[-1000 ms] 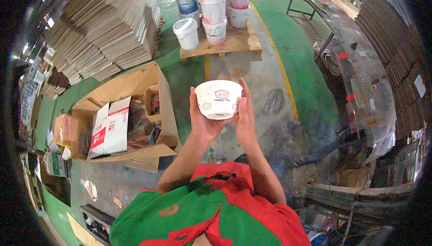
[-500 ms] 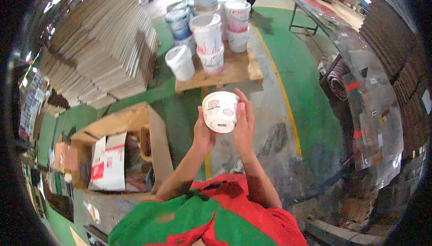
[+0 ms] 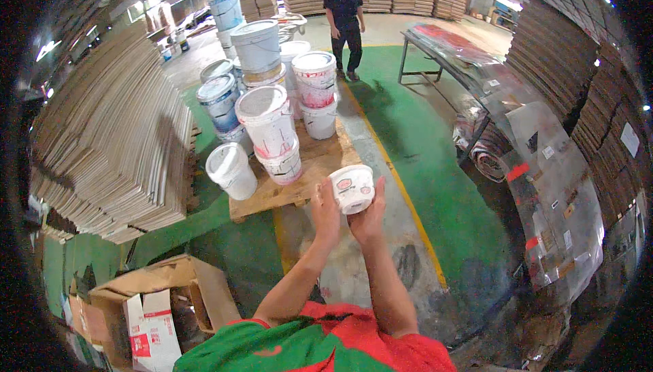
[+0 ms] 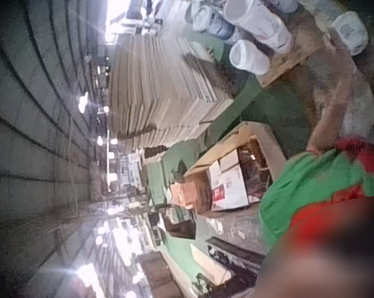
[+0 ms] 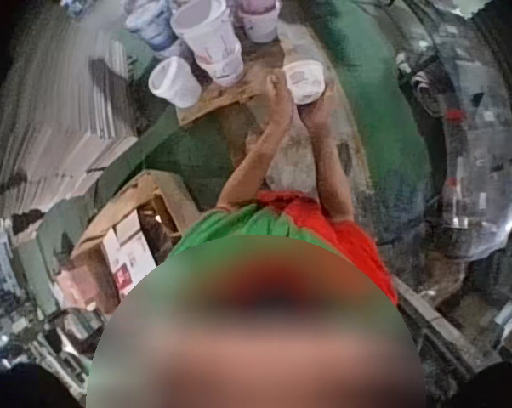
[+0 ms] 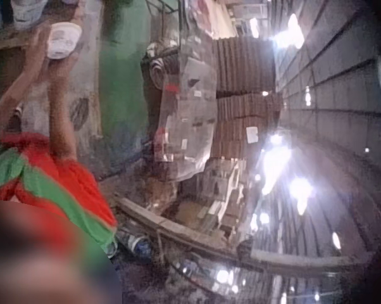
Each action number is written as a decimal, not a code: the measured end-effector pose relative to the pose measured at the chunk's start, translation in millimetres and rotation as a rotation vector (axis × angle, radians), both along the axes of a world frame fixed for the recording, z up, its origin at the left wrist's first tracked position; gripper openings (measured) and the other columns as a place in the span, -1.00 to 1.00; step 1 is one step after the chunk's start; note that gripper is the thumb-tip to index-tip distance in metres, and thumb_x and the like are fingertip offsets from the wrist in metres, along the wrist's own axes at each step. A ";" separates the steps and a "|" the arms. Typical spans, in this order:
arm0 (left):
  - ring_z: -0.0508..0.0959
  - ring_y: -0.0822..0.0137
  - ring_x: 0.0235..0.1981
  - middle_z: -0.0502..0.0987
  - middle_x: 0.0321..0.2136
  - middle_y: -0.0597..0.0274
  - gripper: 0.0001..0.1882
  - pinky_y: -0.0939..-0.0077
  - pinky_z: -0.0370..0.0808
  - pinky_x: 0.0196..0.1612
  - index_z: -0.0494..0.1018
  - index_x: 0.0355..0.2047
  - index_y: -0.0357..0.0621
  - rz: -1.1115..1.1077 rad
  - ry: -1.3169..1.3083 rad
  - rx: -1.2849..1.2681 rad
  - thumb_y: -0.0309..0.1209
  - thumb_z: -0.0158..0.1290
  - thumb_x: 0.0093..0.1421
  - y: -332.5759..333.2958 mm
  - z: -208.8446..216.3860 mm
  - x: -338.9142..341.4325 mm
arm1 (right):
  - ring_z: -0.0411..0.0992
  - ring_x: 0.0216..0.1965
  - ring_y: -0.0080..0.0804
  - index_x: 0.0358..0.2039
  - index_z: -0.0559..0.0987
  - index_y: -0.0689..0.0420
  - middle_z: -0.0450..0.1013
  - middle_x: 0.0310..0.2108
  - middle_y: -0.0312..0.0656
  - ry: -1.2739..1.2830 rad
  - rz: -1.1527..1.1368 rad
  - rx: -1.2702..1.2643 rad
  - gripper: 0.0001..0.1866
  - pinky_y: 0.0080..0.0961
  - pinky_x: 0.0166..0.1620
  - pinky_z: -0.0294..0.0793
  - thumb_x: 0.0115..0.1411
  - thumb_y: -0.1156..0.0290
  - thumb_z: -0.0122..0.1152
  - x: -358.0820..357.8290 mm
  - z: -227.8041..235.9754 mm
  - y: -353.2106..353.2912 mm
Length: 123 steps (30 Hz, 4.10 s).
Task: The person searches through cardboard and debris, retrieves a small white ceramic cup, then walks to a bucket and scrubs the cup by hand. The person rinses the cup and inspects it before placing it on a stack of buckets.
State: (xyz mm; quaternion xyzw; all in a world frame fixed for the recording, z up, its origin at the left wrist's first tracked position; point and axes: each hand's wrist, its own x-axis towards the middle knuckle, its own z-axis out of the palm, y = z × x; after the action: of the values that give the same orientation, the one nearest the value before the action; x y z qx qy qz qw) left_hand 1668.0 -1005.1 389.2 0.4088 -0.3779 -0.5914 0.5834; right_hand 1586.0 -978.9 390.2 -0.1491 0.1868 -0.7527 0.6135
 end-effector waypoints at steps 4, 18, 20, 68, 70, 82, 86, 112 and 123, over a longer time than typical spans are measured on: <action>0.51 0.35 -0.46 0.52 -0.54 0.08 -0.52 0.36 0.41 -0.38 0.43 -0.37 -0.29 -0.131 -0.250 -0.131 -0.06 -0.16 0.38 -97.1 -18.6 -18.0 | 0.46 -0.02 -0.18 0.05 0.47 0.09 0.48 -0.02 -0.17 -0.049 -0.026 -0.017 -0.36 -0.20 0.01 0.45 0.32 -0.18 -0.25 -25.3 -13.2 -78.9; 0.44 0.08 -0.01 0.48 -0.13 -0.05 -0.55 0.32 0.32 0.08 0.42 -0.05 -0.26 -0.612 -0.601 -0.244 -0.09 -0.17 0.38 -278.0 -121.4 -190.8 | 0.43 0.05 -0.11 0.09 0.45 0.07 0.44 0.05 -0.14 -0.105 -0.948 -0.030 -0.45 -0.05 0.09 0.44 0.25 -0.05 0.02 -287.2 -47.8 -201.0; 0.46 0.12 -0.08 0.49 -0.16 0.01 -0.55 0.34 0.36 0.01 0.44 -0.06 -0.22 -0.647 -0.751 -0.510 -0.07 -0.17 0.37 -322.3 -155.3 -196.7 | 0.41 0.08 -0.09 0.10 0.43 0.13 0.43 0.08 -0.10 -0.028 -1.054 -0.110 -0.48 -0.01 0.12 0.42 0.32 0.00 -0.05 -342.8 -49.5 -208.5; 0.48 0.16 0.02 0.41 0.03 -0.03 -0.31 0.30 0.48 0.00 0.20 0.16 -0.23 -1.753 -0.524 -0.721 -0.28 0.25 0.10 -330.7 -90.5 -542.0 | 0.39 -0.19 -0.53 -0.06 0.49 0.34 0.47 -0.19 -0.22 0.319 -1.538 0.683 -0.71 -0.54 -0.05 0.35 0.24 0.48 0.10 -489.4 -36.4 -175.4; 0.43 0.13 0.09 0.32 0.12 -0.06 -0.17 0.28 0.46 0.05 0.10 0.23 -0.22 -1.750 -0.429 -0.795 -0.29 0.30 0.04 -308.8 -71.8 -546.9 | 0.40 -0.16 -0.51 -0.06 0.48 0.33 0.47 -0.16 -0.21 0.288 -1.579 0.642 -0.71 -0.51 -0.02 0.35 0.23 0.47 0.11 -474.4 -32.9 -172.0; 0.37 0.12 0.14 0.21 0.22 0.01 0.19 0.23 0.42 0.14 -0.07 0.35 -0.23 -2.139 -0.064 -0.624 -0.34 0.45 -0.19 -275.0 -44.2 -516.9 | 0.43 -0.20 -0.56 -0.09 0.53 0.33 0.48 -0.19 -0.25 0.165 -1.794 0.679 -0.69 -0.57 -0.07 0.38 0.24 0.38 0.20 -360.8 -13.3 -152.9; 0.40 0.13 0.12 0.21 0.20 -0.01 0.12 0.23 0.45 0.11 -0.03 0.33 -0.22 -2.210 -0.009 -0.484 -0.39 0.42 -0.17 -268.1 -37.3 -495.3 | 0.42 -0.08 -0.50 -0.02 0.50 0.34 0.48 -0.11 -0.20 0.128 -1.803 0.636 -0.66 -0.54 -0.01 0.37 0.27 0.39 0.13 -333.9 -6.8 -148.7; 0.36 0.10 0.19 0.29 0.23 0.12 -0.26 0.13 0.39 0.18 0.15 0.30 0.03 -2.457 0.007 1.230 0.22 -0.32 0.28 -99.8 -73.8 -368.0 | 0.42 -0.01 -0.40 -0.15 0.63 0.01 0.54 -0.24 -0.39 1.821 -1.562 1.972 -0.64 -0.04 0.29 -0.02 -0.02 0.44 0.17 -167.1 8.9 -61.4; 0.39 0.13 0.16 0.31 0.21 0.15 -0.27 0.18 0.40 0.16 0.17 0.29 0.08 -2.532 0.164 1.421 0.24 -0.36 0.28 -53.5 -47.3 -341.2 | 0.43 -0.01 -0.38 -0.19 0.63 -0.02 0.55 -0.20 -0.37 1.662 -1.741 2.161 -0.71 -0.02 0.29 0.01 0.01 0.39 0.22 -139.7 4.4 -36.7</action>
State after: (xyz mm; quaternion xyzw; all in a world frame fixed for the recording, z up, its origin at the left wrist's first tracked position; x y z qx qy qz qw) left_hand 1326.7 -1058.6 341.9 -0.0292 -0.0778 -0.7798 -0.6205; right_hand 1446.3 -1015.6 394.6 -0.1305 -0.8885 0.0934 0.4299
